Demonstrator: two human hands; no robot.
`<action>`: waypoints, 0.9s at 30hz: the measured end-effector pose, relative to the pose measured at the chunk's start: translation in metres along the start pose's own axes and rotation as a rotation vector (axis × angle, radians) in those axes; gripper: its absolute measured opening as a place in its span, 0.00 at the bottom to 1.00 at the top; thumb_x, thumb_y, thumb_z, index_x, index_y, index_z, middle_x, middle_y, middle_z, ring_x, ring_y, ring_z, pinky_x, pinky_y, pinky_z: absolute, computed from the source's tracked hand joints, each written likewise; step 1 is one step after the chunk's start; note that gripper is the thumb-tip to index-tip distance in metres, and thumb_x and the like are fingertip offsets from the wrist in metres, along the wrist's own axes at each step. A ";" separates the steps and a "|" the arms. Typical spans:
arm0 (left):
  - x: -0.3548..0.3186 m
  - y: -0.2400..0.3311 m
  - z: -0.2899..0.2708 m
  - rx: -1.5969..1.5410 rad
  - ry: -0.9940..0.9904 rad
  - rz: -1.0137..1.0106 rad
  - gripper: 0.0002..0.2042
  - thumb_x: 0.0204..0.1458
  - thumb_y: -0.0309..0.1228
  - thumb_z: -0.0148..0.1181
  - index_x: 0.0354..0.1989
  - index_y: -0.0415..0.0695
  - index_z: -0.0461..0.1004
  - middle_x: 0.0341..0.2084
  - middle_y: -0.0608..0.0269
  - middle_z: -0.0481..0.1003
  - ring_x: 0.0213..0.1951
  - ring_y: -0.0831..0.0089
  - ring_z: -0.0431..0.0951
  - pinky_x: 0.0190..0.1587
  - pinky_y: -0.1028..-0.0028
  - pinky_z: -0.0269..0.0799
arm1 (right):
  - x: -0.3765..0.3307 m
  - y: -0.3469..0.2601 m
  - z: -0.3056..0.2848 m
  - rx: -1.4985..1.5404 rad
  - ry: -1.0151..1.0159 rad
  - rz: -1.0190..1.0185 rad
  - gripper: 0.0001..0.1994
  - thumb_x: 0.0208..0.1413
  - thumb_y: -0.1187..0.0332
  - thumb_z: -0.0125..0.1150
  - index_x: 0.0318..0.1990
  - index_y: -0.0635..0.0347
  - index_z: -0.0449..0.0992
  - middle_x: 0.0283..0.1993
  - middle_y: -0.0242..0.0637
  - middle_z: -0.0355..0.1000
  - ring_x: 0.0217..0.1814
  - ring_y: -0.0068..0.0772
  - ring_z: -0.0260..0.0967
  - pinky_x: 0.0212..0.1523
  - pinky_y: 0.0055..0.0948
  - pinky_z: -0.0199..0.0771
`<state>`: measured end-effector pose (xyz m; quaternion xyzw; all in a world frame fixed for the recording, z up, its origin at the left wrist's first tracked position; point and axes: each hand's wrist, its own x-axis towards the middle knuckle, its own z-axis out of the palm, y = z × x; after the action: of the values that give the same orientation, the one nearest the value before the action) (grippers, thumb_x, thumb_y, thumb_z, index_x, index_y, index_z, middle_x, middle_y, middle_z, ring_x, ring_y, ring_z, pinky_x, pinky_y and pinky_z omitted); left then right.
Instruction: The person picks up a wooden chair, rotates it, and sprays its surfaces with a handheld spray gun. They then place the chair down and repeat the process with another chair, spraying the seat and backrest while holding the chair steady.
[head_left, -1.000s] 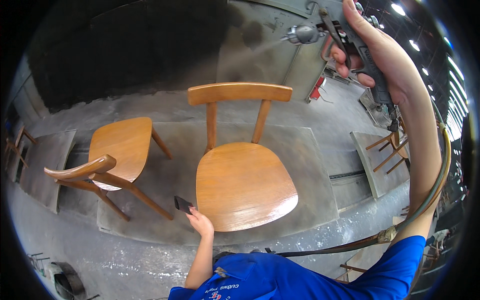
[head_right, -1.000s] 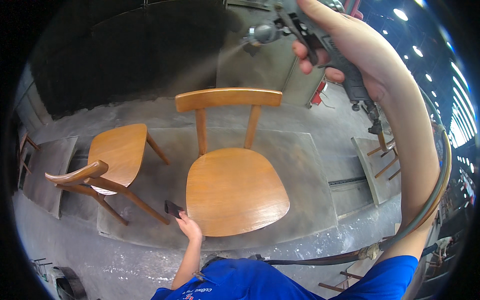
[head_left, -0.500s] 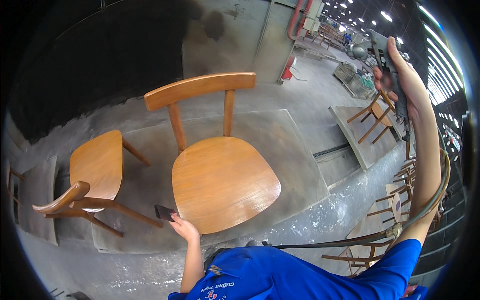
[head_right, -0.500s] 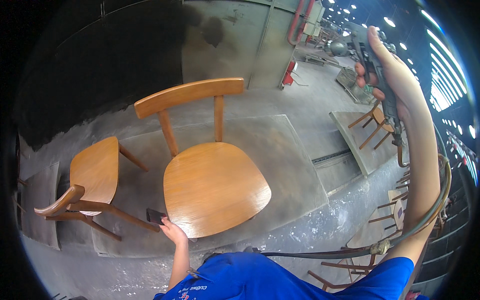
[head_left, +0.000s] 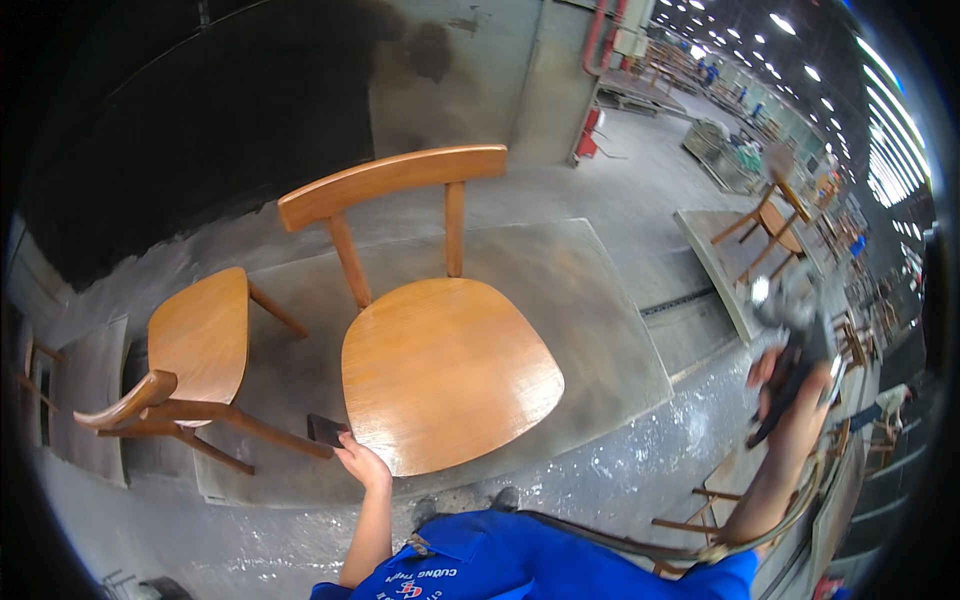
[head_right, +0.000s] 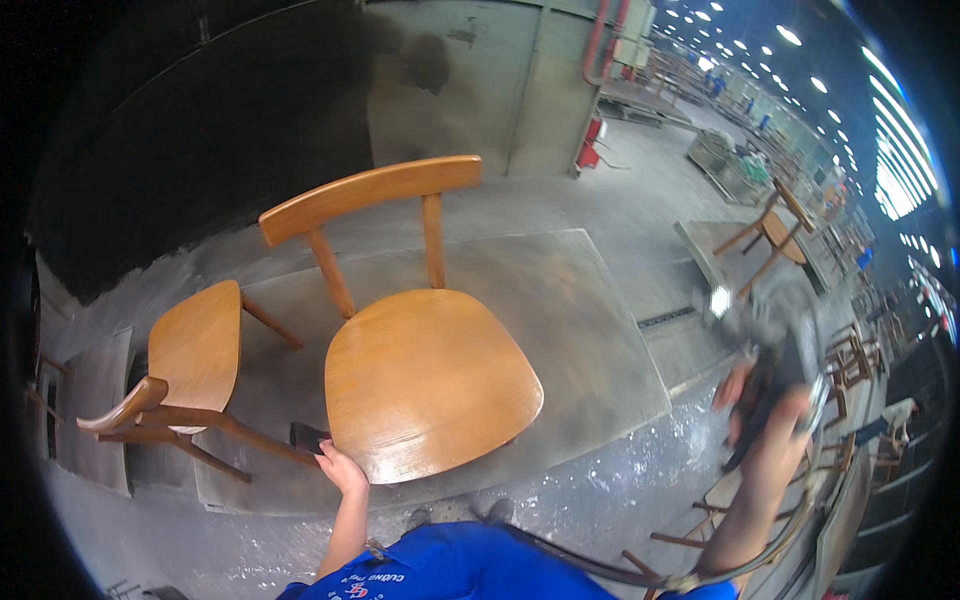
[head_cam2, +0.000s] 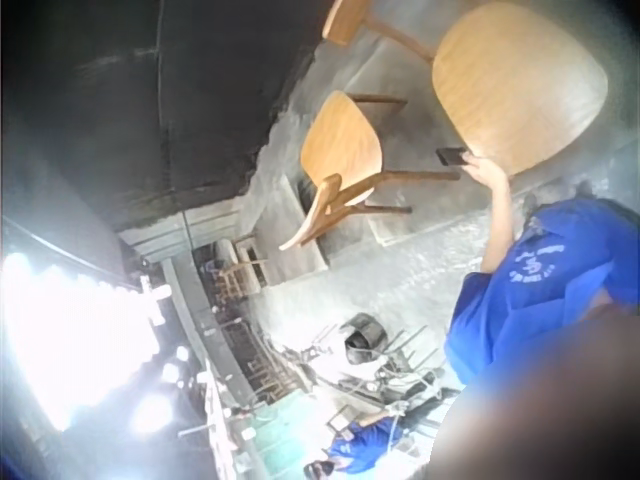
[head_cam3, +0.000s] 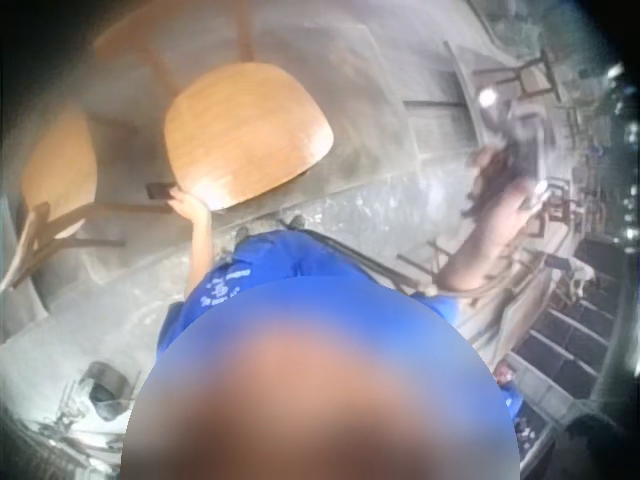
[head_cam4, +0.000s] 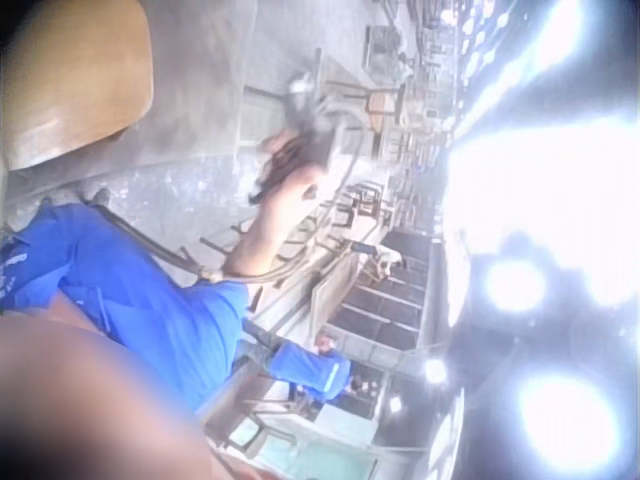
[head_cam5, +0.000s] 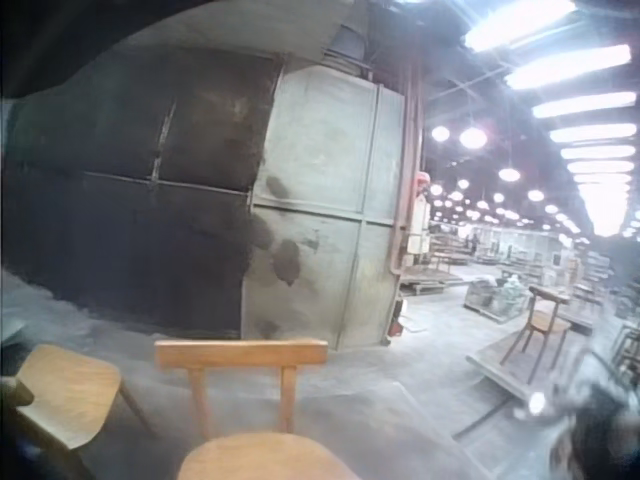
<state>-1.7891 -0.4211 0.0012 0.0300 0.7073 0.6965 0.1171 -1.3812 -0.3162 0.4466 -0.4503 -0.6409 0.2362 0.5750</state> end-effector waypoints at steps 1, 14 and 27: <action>0.000 0.002 0.000 0.001 -0.009 0.006 0.15 0.71 0.36 0.37 0.48 0.37 0.67 0.43 0.56 0.73 0.45 0.66 0.73 0.53 0.65 0.67 | -0.017 0.013 0.001 0.087 -0.044 -0.005 0.47 0.54 0.24 0.45 0.54 0.68 0.68 0.27 0.40 0.69 0.22 0.26 0.65 0.18 0.18 0.58; -0.007 0.025 -0.001 0.076 -0.099 -0.018 0.15 0.71 0.37 0.36 0.47 0.38 0.66 0.41 0.57 0.73 0.45 0.67 0.73 0.52 0.66 0.68 | -0.127 0.117 0.035 0.393 -0.048 0.220 0.50 0.47 0.27 0.57 0.58 0.72 0.67 0.27 0.45 0.71 0.23 0.32 0.68 0.25 0.30 0.70; -0.011 0.025 0.000 0.103 -0.131 0.004 0.17 0.71 0.36 0.39 0.60 0.38 0.63 0.53 0.57 0.72 0.54 0.67 0.71 0.58 0.67 0.65 | -0.137 0.117 0.027 0.250 0.023 0.076 0.42 0.55 0.34 0.58 0.58 0.70 0.71 0.24 0.44 0.75 0.18 0.22 0.66 0.18 0.19 0.60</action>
<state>-1.7816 -0.4226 0.0274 0.0828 0.7329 0.6561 0.1599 -1.3799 -0.3698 0.2727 -0.4018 -0.5822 0.3308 0.6247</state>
